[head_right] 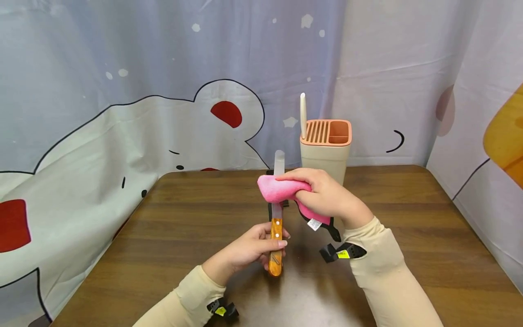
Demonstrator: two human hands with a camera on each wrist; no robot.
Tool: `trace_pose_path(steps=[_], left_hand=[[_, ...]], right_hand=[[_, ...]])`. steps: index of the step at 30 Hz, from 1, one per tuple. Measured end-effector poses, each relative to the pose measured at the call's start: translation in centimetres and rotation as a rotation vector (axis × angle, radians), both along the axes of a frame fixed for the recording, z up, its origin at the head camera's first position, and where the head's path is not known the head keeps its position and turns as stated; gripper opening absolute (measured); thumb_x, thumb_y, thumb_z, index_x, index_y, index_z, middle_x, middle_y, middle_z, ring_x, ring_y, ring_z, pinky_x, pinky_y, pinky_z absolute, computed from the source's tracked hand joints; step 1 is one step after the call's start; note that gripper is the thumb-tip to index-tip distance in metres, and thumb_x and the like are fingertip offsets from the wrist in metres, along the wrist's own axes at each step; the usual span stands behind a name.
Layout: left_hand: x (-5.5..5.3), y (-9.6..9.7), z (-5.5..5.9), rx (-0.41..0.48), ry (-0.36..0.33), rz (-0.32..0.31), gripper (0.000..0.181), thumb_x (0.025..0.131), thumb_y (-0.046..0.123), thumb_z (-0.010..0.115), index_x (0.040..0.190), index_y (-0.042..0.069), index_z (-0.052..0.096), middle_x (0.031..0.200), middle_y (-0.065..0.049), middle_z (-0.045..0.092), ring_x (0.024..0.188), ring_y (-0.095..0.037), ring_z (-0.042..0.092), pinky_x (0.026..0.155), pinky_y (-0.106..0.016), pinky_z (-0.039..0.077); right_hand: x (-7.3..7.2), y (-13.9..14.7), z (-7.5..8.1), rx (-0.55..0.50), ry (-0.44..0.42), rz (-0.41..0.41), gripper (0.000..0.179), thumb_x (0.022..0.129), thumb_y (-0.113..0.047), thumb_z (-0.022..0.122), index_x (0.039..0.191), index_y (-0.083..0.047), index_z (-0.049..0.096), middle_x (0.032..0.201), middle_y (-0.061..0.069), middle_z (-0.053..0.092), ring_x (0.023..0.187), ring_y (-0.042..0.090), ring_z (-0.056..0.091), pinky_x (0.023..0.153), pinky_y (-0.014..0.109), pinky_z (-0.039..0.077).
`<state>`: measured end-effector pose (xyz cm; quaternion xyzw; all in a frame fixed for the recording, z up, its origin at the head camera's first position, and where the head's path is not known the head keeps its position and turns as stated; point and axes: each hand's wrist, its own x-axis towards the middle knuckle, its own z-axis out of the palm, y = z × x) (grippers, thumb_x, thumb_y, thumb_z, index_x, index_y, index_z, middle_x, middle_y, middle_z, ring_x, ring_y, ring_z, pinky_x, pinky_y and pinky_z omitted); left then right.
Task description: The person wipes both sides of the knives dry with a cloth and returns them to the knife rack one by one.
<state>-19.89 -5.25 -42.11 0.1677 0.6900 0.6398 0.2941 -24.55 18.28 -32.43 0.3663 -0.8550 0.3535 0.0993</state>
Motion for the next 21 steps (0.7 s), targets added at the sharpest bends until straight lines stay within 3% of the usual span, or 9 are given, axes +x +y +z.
trace_pose_path(steps=[3, 6, 11, 15, 21], left_hand=[[0.2, 0.2, -0.1, 0.002, 0.0, -0.022, 0.03, 0.1, 0.014, 0.064, 0.126, 0.001, 0.058, 0.084, 0.002, 0.067, 0.066, -0.01, 0.063, 0.046, -0.023, 0.05], [0.4, 0.3, -0.1, -0.01, 0.018, -0.047, 0.03, 0.099, 0.013, 0.065, 0.126, 0.002, 0.058, 0.085, 0.001, 0.069, 0.066, -0.009, 0.064, 0.047, -0.024, 0.05], [0.8, 0.6, -0.1, -0.042, 0.079, -0.063, 0.029, 0.098, 0.014, 0.067, 0.124, 0.003, 0.06, 0.087, -0.003, 0.073, 0.068, -0.009, 0.065, 0.046, -0.025, 0.051], [0.9, 0.8, -0.2, -0.055, 0.101, -0.062, 0.029, 0.098, 0.015, 0.068, 0.123, 0.004, 0.061, 0.088, -0.004, 0.074, 0.068, -0.009, 0.065, 0.047, -0.025, 0.051], [0.8, 0.6, -0.2, -0.041, 0.081, -0.038, 0.03, 0.097, 0.015, 0.068, 0.123, 0.002, 0.061, 0.085, 0.001, 0.071, 0.067, -0.009, 0.065, 0.046, -0.025, 0.051]], right_hand=[[-0.5, -0.1, -0.3, -0.045, 0.065, -0.094, 0.053, 0.087, 0.001, 0.057, 0.133, -0.022, 0.069, 0.129, 0.002, 0.071, 0.107, 0.016, 0.062, 0.09, 0.026, 0.05], [-1.0, -0.4, -0.6, -0.076, 0.122, -0.173, 0.055, 0.087, 0.002, 0.055, 0.136, -0.019, 0.068, 0.137, 0.01, 0.066, 0.12, 0.027, 0.062, 0.101, 0.041, 0.05], [-1.4, -1.0, -1.1, -0.043, 0.195, -0.281, 0.055, 0.087, 0.0, 0.053, 0.138, -0.016, 0.066, 0.145, 0.017, 0.06, 0.133, 0.039, 0.056, 0.11, 0.059, 0.044], [-1.5, -1.3, -1.4, 0.008, 0.174, -0.268, 0.054, 0.087, -0.001, 0.054, 0.139, -0.015, 0.065, 0.147, 0.017, 0.059, 0.135, 0.041, 0.055, 0.113, 0.059, 0.042], [-1.0, -1.4, -1.4, 0.076, 0.097, -0.138, 0.054, 0.087, 0.001, 0.052, 0.137, -0.013, 0.066, 0.144, 0.012, 0.063, 0.138, 0.036, 0.055, 0.115, 0.055, 0.042]])
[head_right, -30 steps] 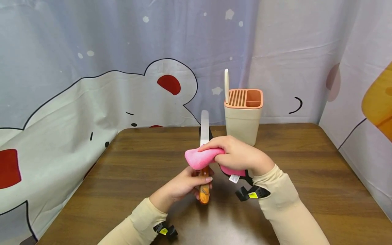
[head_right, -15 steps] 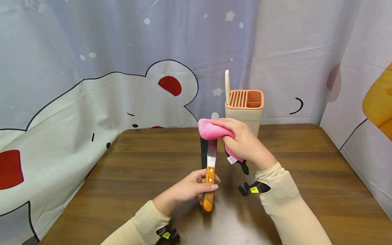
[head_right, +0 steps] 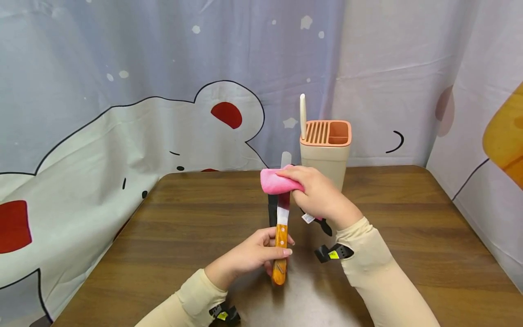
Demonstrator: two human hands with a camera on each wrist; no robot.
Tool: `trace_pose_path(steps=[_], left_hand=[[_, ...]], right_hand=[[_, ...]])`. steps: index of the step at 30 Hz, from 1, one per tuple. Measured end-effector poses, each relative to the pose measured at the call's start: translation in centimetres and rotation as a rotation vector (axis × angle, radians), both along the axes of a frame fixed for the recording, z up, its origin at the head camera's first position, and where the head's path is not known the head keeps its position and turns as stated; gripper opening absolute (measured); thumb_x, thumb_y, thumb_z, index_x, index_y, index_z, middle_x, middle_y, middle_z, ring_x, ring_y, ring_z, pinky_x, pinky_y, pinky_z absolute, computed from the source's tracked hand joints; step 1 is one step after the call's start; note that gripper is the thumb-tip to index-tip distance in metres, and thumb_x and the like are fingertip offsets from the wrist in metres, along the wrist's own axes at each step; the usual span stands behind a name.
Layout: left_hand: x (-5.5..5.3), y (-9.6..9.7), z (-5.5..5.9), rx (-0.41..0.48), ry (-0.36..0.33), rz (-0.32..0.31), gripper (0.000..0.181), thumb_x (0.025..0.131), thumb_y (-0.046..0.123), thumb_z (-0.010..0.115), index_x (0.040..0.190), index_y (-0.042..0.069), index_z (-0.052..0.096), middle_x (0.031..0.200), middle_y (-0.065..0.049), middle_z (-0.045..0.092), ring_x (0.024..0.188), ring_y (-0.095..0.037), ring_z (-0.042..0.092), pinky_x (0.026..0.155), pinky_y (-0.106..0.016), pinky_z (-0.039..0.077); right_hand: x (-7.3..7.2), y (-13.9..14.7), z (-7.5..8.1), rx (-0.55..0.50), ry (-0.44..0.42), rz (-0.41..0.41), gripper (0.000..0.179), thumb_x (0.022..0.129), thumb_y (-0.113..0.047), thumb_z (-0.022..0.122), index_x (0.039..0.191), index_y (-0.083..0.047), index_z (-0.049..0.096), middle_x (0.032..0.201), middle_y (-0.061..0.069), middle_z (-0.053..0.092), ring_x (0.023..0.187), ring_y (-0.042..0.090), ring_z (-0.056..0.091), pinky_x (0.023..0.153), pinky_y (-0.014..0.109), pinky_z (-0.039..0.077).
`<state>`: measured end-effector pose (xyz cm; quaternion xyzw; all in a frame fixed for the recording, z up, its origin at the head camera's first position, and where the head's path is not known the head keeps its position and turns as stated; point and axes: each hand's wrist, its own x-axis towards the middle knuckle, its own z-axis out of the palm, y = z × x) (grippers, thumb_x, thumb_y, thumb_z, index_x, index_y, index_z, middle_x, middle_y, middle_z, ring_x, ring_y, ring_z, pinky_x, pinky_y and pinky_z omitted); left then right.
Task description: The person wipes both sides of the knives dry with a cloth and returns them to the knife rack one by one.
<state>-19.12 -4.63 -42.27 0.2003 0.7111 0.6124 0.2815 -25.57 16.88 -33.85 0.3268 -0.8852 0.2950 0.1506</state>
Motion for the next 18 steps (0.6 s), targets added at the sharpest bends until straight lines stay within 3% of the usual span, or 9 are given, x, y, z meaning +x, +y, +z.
trace_pose_path(steps=[9, 15, 18], left_hand=[[-0.5, -0.4, 0.1, 0.017, -0.035, 0.036, 0.031, 0.098, 0.015, 0.067, 0.124, -0.001, 0.06, 0.085, 0.003, 0.071, 0.067, -0.01, 0.066, 0.046, -0.024, 0.05], [-0.8, -0.7, 0.0, 0.027, 0.0, 0.072, 0.033, 0.097, 0.016, 0.067, 0.123, -0.002, 0.059, 0.098, -0.006, 0.071, 0.073, -0.01, 0.065, 0.047, -0.024, 0.051], [-1.0, -0.8, -0.2, 0.041, 0.005, 0.097, 0.033, 0.097, 0.017, 0.068, 0.123, 0.001, 0.058, 0.099, -0.004, 0.068, 0.075, -0.011, 0.064, 0.046, -0.025, 0.051]], right_hand=[[1.1, -0.2, 0.3, 0.1, -0.082, 0.145, 0.059, 0.084, 0.005, 0.051, 0.135, -0.018, 0.068, 0.141, 0.012, 0.065, 0.13, 0.032, 0.062, 0.107, 0.053, 0.05], [1.8, -0.6, 0.5, 0.122, -0.149, 0.21, 0.057, 0.083, 0.004, 0.052, 0.132, -0.02, 0.07, 0.135, 0.006, 0.068, 0.125, 0.025, 0.066, 0.105, 0.047, 0.052], [2.1, -0.9, 0.6, 0.125, -0.184, 0.24, 0.057, 0.083, 0.003, 0.053, 0.132, -0.02, 0.07, 0.133, 0.002, 0.07, 0.124, 0.022, 0.066, 0.105, 0.045, 0.052]])
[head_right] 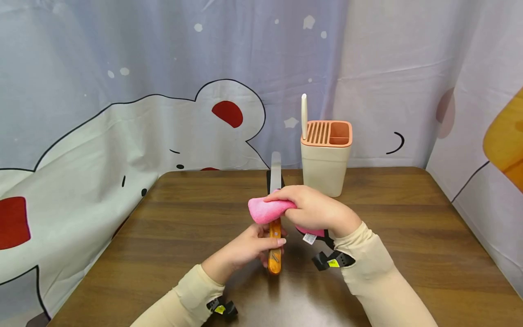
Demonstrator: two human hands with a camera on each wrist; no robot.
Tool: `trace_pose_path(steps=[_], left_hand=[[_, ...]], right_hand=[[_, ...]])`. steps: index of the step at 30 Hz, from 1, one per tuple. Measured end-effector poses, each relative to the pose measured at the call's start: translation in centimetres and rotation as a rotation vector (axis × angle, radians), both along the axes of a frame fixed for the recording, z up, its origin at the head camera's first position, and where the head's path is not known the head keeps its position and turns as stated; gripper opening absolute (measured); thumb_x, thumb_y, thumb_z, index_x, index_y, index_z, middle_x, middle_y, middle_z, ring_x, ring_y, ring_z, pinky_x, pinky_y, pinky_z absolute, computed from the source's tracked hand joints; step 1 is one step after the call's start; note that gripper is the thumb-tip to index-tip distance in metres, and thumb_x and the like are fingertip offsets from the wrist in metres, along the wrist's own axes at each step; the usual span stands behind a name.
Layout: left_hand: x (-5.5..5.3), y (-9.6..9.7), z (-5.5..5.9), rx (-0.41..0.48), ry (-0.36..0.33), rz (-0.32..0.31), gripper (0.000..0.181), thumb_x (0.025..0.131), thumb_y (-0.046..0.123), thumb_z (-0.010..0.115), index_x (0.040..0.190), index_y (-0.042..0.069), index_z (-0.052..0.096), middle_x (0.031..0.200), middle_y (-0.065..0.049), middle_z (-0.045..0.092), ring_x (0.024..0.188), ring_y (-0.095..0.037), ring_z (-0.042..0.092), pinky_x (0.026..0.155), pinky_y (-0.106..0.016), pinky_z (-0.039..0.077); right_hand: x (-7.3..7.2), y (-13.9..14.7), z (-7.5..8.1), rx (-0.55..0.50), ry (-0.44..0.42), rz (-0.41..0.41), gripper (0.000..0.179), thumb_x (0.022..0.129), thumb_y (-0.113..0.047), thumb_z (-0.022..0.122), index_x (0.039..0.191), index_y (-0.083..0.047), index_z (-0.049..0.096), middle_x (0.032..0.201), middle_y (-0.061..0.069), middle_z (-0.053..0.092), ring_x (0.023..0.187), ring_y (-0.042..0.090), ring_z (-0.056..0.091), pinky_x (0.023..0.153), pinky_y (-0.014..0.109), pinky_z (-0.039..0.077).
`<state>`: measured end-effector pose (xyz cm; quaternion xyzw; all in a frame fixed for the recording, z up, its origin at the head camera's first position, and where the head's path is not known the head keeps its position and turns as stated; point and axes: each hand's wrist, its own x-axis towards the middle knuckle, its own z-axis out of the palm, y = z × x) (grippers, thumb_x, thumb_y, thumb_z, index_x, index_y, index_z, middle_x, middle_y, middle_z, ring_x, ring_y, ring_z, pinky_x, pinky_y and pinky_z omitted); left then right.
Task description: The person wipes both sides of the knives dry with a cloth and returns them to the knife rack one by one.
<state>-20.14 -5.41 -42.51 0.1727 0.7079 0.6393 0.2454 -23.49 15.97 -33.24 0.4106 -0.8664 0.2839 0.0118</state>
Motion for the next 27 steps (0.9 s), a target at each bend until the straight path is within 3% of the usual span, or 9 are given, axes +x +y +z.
trace_pose_path(steps=[4, 9, 15, 17, 22, 27], left_hand=[[-0.1, 0.0, -0.1, 0.008, 0.005, 0.022, 0.032, 0.096, 0.018, 0.069, 0.123, 0.005, 0.058, 0.094, 0.001, 0.064, 0.074, -0.012, 0.062, 0.046, -0.025, 0.051], [-0.1, -0.1, 0.0, 0.012, 0.005, 0.019, 0.031, 0.096, 0.019, 0.07, 0.121, 0.005, 0.059, 0.091, 0.002, 0.064, 0.073, -0.012, 0.062, 0.047, -0.025, 0.05], [-0.1, -0.1, -0.1, -0.026, 0.006, 0.004, 0.035, 0.097, 0.021, 0.069, 0.123, 0.0, 0.06, 0.093, -0.002, 0.068, 0.072, -0.012, 0.063, 0.047, -0.025, 0.051], [-0.2, -0.1, 0.0, -0.038, -0.002, -0.004, 0.036, 0.097, 0.021, 0.068, 0.125, 0.0, 0.061, 0.094, -0.003, 0.07, 0.07, -0.012, 0.062, 0.047, -0.024, 0.05], [0.0, 0.2, 0.0, -0.053, -0.007, -0.036, 0.033, 0.098, 0.018, 0.068, 0.126, 0.002, 0.062, 0.091, -0.006, 0.072, 0.067, -0.011, 0.063, 0.046, -0.024, 0.049], [0.4, 0.4, -0.1, -0.056, 0.014, -0.069, 0.03, 0.098, 0.015, 0.068, 0.124, 0.003, 0.061, 0.087, -0.005, 0.072, 0.066, -0.01, 0.064, 0.046, -0.025, 0.049]], right_hand=[[0.3, -0.2, 0.1, 0.016, -0.036, 0.024, 0.056, 0.084, 0.002, 0.053, 0.133, -0.021, 0.07, 0.133, 0.0, 0.07, 0.123, 0.02, 0.066, 0.105, 0.043, 0.053], [0.4, 0.0, 0.3, 0.025, -0.074, 0.038, 0.056, 0.086, 0.001, 0.052, 0.132, -0.023, 0.069, 0.13, -0.002, 0.07, 0.108, 0.012, 0.065, 0.097, 0.032, 0.054], [0.2, 1.0, 0.9, -0.069, -0.13, -0.002, 0.057, 0.088, 0.002, 0.051, 0.132, -0.03, 0.068, 0.124, -0.006, 0.071, 0.09, 0.011, 0.062, 0.08, 0.024, 0.053], [0.1, 1.6, 1.1, -0.117, -0.106, -0.037, 0.057, 0.09, 0.002, 0.052, 0.133, -0.031, 0.068, 0.122, -0.007, 0.071, 0.086, 0.011, 0.062, 0.076, 0.024, 0.052], [-0.6, 2.5, 1.3, -0.252, 0.051, -0.197, 0.054, 0.09, 0.0, 0.053, 0.135, -0.026, 0.067, 0.124, 0.0, 0.071, 0.09, 0.014, 0.06, 0.076, 0.023, 0.05], [-1.7, 2.2, 0.8, -0.317, 0.124, -0.348, 0.054, 0.09, -0.002, 0.054, 0.138, -0.023, 0.065, 0.136, 0.006, 0.066, 0.105, 0.021, 0.059, 0.086, 0.033, 0.048]])
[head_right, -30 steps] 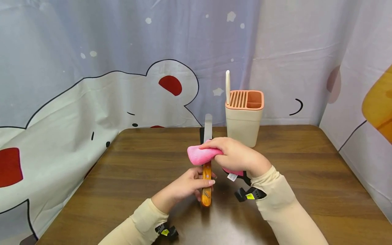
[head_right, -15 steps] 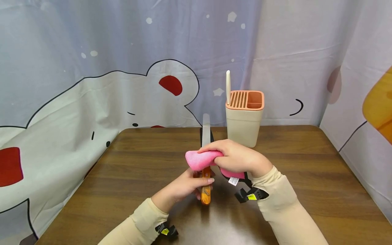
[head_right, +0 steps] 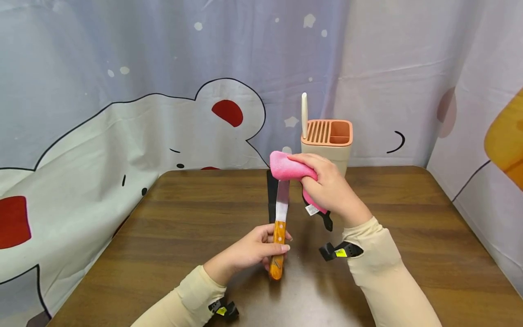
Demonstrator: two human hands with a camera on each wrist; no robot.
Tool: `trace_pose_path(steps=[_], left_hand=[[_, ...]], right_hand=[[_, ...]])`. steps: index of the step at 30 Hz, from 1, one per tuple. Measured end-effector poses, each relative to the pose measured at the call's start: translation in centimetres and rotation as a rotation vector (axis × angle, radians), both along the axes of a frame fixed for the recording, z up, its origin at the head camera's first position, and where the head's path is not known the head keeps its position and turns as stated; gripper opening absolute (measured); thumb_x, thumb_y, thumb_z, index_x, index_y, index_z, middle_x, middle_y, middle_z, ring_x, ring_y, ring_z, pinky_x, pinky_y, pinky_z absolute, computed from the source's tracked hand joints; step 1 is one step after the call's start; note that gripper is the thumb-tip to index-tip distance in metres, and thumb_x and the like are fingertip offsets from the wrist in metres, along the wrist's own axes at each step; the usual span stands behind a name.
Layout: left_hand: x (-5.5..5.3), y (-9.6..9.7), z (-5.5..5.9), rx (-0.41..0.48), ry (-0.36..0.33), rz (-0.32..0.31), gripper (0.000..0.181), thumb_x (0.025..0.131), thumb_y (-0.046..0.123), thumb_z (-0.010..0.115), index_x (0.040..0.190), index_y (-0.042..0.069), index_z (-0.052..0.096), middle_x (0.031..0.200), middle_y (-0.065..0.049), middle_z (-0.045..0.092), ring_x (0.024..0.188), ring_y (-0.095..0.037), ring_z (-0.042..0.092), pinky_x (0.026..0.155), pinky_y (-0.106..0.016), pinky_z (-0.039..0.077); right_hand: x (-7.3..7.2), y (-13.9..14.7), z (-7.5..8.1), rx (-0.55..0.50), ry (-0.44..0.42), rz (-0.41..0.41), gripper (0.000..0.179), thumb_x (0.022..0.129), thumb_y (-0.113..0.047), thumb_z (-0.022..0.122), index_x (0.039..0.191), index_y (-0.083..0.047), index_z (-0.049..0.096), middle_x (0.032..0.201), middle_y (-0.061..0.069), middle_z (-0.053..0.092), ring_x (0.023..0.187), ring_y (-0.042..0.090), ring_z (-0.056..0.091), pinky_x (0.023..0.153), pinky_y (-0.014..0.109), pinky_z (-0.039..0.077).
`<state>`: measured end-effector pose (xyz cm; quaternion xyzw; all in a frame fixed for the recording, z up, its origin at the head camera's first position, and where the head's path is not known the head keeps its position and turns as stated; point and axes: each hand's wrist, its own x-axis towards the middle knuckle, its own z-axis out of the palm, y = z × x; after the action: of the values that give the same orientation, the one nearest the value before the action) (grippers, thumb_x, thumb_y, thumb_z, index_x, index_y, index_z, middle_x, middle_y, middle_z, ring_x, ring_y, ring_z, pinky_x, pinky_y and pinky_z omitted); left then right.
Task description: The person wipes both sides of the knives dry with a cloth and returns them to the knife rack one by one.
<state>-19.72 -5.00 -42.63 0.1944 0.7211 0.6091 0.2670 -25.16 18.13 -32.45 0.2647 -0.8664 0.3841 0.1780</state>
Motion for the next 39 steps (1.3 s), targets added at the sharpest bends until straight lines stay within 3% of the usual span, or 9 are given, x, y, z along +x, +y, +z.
trace_pose_path(steps=[6, 11, 16, 22, 29, 34, 39], left_hand=[[0.3, 0.1, 0.0, -0.001, 0.008, -0.04, 0.033, 0.099, 0.015, 0.067, 0.126, -0.001, 0.058, 0.088, -0.008, 0.074, 0.065, -0.01, 0.064, 0.047, -0.024, 0.049], [0.2, 0.1, 0.0, 0.01, -0.006, -0.023, 0.029, 0.099, 0.014, 0.067, 0.124, 0.002, 0.059, 0.09, -0.011, 0.073, 0.065, -0.01, 0.064, 0.047, -0.025, 0.05], [0.0, 0.0, 0.0, 0.026, -0.035, 0.013, 0.028, 0.098, 0.014, 0.068, 0.123, 0.004, 0.06, 0.096, -0.021, 0.073, 0.065, -0.01, 0.065, 0.047, -0.025, 0.05], [-0.5, -0.5, 0.0, 0.046, -0.043, 0.026, 0.03, 0.098, 0.015, 0.067, 0.125, 0.002, 0.059, 0.087, 0.001, 0.071, 0.068, -0.01, 0.066, 0.048, -0.025, 0.051], [-0.7, -0.7, 0.2, 0.063, -0.01, 0.05, 0.034, 0.098, 0.015, 0.067, 0.124, -0.003, 0.056, 0.089, 0.0, 0.068, 0.074, -0.01, 0.066, 0.047, -0.025, 0.051], [-0.6, -0.7, 0.3, 0.072, -0.005, 0.033, 0.036, 0.098, 0.014, 0.067, 0.125, -0.005, 0.054, 0.085, 0.003, 0.067, 0.071, -0.01, 0.064, 0.047, -0.025, 0.05], [-0.6, -0.7, 0.3, 0.069, -0.011, 0.012, 0.04, 0.098, 0.014, 0.066, 0.127, -0.009, 0.052, 0.084, 0.004, 0.068, 0.069, -0.009, 0.064, 0.048, -0.025, 0.051]], right_hand=[[-0.9, -0.5, -1.0, 0.023, -0.001, 0.02, 0.054, 0.089, -0.002, 0.054, 0.139, -0.021, 0.065, 0.141, 0.009, 0.064, 0.119, 0.028, 0.06, 0.098, 0.048, 0.048], [-0.9, -0.9, -1.5, 0.066, 0.002, 0.106, 0.055, 0.087, 0.001, 0.054, 0.137, -0.019, 0.066, 0.139, 0.01, 0.065, 0.123, 0.029, 0.062, 0.101, 0.047, 0.049], [-0.6, -1.3, -1.7, 0.155, 0.025, 0.208, 0.057, 0.083, 0.005, 0.052, 0.133, -0.016, 0.069, 0.136, 0.007, 0.068, 0.126, 0.029, 0.063, 0.103, 0.046, 0.049], [0.3, -1.7, -1.5, 0.226, -0.007, 0.267, 0.059, 0.082, 0.006, 0.052, 0.132, -0.021, 0.07, 0.137, 0.008, 0.067, 0.129, 0.029, 0.063, 0.106, 0.051, 0.05], [1.4, -2.0, -1.0, 0.289, -0.103, 0.346, 0.057, 0.083, 0.004, 0.052, 0.13, -0.023, 0.071, 0.13, 0.0, 0.071, 0.113, 0.017, 0.066, 0.098, 0.037, 0.054], [1.9, -2.1, -0.6, 0.317, -0.146, 0.394, 0.055, 0.083, 0.002, 0.053, 0.128, -0.024, 0.072, 0.124, -0.005, 0.072, 0.1, 0.009, 0.064, 0.09, 0.028, 0.053], [2.0, -1.9, -0.2, 0.259, -0.156, 0.402, 0.055, 0.083, 0.004, 0.052, 0.127, -0.022, 0.073, 0.119, -0.004, 0.073, 0.092, 0.009, 0.063, 0.083, 0.024, 0.052]])
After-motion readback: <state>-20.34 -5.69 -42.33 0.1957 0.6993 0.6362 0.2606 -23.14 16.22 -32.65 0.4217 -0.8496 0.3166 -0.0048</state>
